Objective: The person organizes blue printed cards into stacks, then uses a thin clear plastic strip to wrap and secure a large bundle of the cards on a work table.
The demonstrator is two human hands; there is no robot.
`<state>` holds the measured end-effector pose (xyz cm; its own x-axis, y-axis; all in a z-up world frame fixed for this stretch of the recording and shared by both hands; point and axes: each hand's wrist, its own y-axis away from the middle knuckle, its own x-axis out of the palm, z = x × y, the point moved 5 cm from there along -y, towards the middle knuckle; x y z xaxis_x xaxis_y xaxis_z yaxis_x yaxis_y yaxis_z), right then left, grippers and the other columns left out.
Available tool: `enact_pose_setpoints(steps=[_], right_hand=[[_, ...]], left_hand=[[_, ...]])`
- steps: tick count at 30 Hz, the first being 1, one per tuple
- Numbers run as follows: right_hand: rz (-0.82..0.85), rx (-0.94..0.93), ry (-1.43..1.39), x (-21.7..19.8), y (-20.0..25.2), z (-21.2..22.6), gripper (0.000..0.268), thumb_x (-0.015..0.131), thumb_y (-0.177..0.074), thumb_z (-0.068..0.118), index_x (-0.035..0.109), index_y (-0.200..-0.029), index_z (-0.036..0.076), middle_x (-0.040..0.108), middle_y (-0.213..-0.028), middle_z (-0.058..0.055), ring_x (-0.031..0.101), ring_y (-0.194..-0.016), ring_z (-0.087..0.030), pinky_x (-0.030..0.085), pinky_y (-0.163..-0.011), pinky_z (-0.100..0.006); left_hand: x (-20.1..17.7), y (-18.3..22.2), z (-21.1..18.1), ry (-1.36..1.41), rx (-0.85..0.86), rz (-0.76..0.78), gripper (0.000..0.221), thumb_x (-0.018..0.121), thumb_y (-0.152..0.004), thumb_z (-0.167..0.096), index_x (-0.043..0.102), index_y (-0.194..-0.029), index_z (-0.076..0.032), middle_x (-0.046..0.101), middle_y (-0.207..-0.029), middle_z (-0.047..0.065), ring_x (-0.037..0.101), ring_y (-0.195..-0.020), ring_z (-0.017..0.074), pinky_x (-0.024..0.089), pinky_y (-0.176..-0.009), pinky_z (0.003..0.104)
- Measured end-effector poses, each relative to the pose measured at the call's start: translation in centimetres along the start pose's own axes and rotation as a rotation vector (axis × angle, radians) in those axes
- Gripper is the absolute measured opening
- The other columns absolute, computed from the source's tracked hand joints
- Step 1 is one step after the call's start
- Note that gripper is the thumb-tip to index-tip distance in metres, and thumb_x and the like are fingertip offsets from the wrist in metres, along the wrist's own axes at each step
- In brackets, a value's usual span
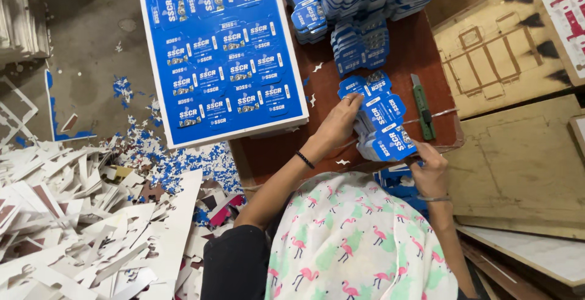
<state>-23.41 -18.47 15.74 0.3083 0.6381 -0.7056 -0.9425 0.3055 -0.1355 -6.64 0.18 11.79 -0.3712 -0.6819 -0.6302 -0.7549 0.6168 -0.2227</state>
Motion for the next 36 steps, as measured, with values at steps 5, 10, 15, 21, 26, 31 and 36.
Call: enact_pose_setpoints(steps=[5,10,15,21,26,31,36], right_hand=[[0.182,0.081,-0.332,1.0,-0.6,-4.3,0.065,0.064,-0.088,-0.007,0.050,-0.149,0.007,0.063,-0.139,-0.021,0.066,-0.119,-0.021,0.055,-0.098,-0.035],[0.371,0.209,-0.338,2.5,-0.4,-7.5,0.072,0.056,-0.092,-0.008,0.038,-0.160,0.007,0.060,-0.141,-0.022,0.062,-0.124,-0.020,0.050,-0.102,-0.033],[0.485,0.318,0.048,2.5,-0.5,-9.5,0.081,0.050,-0.088,-0.010,0.038,-0.164,0.013,0.070,-0.119,-0.022,0.071,-0.111,-0.025,0.052,-0.100,-0.035],[0.367,0.089,-0.386,1.7,-10.5,-10.7,0.051,0.059,-0.096,0.002,0.057,-0.147,0.008,0.067,-0.138,-0.015,0.065,-0.124,-0.021,0.050,-0.107,-0.033],[0.338,-0.261,0.071,7.7,-18.6,-8.3,0.051,0.080,-0.083,0.012,0.067,-0.132,0.007,0.071,-0.125,-0.014,0.070,-0.109,-0.030,0.057,-0.092,-0.037],[0.428,-0.531,0.316,11.0,-20.5,-5.5,0.067,0.083,-0.070,0.018,0.067,-0.134,0.013,0.068,-0.133,-0.006,0.060,-0.118,-0.028,0.052,-0.096,-0.040],[0.498,-0.567,0.523,12.6,-21.8,-4.3,0.068,0.086,-0.068,0.031,0.067,-0.131,0.013,0.065,-0.131,-0.005,0.056,-0.116,-0.025,0.046,-0.094,-0.041]], left_hand=[[-0.3,4.6,0.1,0.224,-0.199,-0.272,0.074,0.067,-0.076,0.006,0.039,-0.145,0.008,0.044,-0.143,0.037,0.048,-0.127,0.0530,0.045,-0.105,0.050],[4.7,7.6,-2.2,0.619,-0.383,-0.004,0.046,0.060,-0.097,-0.007,0.045,-0.140,0.000,0.069,-0.114,0.029,0.070,-0.109,0.0450,0.056,-0.092,0.051],[5.2,7.3,-3.0,0.551,-0.397,0.106,0.041,0.054,-0.098,-0.005,0.044,-0.138,0.001,0.068,-0.111,0.032,0.067,-0.108,0.0488,0.051,-0.088,0.053],[2.4,5.7,3.9,0.314,-0.437,-0.075,0.039,0.057,-0.086,-0.001,0.067,-0.124,-0.003,0.072,-0.109,0.023,0.072,-0.103,0.0398,0.058,-0.090,0.045],[3.2,0.1,11.9,0.052,-0.415,-0.343,0.027,0.072,-0.086,-0.004,0.069,-0.112,0.000,0.073,-0.111,0.023,0.070,-0.106,0.0400,0.056,-0.095,0.047],[6.1,-3.3,14.3,0.022,-0.584,-0.212,0.047,0.084,-0.078,-0.013,0.061,-0.115,0.006,0.059,-0.126,0.033,0.060,-0.115,0.0495,0.052,-0.097,0.051],[6.5,-5.3,13.8,-0.004,-0.633,-0.059,0.077,0.096,-0.063,-0.017,0.052,-0.122,0.003,0.049,-0.130,0.033,0.050,-0.125,0.0493,0.047,-0.102,0.053]])
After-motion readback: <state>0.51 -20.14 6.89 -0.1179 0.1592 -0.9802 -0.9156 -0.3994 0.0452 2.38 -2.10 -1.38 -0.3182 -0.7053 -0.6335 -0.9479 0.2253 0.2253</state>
